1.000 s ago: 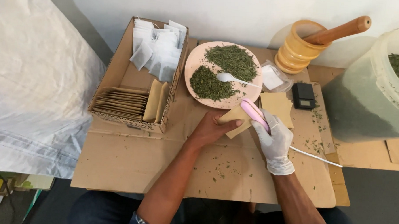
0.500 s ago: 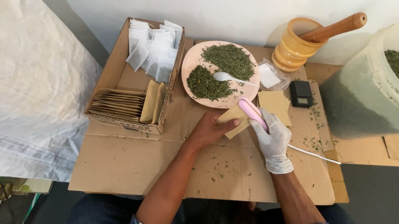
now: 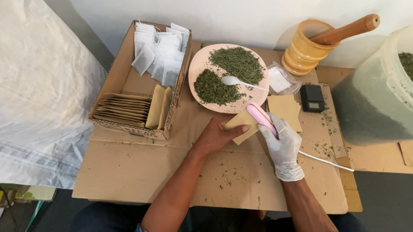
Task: Manually folding, heat-sealing, and placing tea bags into protective paper sleeves.
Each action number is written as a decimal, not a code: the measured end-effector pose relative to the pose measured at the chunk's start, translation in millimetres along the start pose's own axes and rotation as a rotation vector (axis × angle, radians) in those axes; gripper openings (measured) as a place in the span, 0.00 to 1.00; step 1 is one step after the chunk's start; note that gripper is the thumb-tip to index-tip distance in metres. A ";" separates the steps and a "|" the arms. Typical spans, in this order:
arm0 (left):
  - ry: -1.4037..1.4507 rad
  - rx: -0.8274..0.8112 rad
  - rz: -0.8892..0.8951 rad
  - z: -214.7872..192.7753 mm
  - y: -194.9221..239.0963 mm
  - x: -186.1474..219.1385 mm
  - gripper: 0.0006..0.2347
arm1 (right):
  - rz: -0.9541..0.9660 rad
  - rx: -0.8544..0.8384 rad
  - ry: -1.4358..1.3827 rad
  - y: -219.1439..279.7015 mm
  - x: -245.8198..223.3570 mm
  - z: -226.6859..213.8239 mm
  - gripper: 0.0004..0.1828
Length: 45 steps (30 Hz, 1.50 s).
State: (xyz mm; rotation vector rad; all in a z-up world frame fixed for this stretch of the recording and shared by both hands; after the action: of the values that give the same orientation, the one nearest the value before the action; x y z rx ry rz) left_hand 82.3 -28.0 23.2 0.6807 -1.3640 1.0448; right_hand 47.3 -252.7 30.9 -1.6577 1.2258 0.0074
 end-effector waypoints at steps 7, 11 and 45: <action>0.010 -0.019 0.002 1.5 -1.2 -6.5 0.12 | 0.014 -0.001 -0.013 -5.0 -9.5 -2.0 0.18; 0.027 -0.016 0.019 -0.1 -3.9 -14.9 0.12 | 0.014 0.006 -0.035 -8.5 -17.9 -2.3 0.18; 0.079 -0.033 0.029 0.8 0.1 -13.4 0.14 | 0.012 -0.016 0.008 -6.4 -13.3 -4.1 0.19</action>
State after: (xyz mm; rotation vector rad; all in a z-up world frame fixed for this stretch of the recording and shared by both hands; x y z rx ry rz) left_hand 83.1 -31.3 10.2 0.5903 -1.3232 1.0594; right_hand 43.4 -246.6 44.4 -1.6656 1.2449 0.0186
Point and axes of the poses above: each hand's wrist, its own y-axis away from the middle knuckle, its own z-axis out of the palm, x = y × z, the point moved 9 cm from there along -y, towards the middle knuckle, and after that the axes turned 4 degrees about -z, right-handed, at the moved point
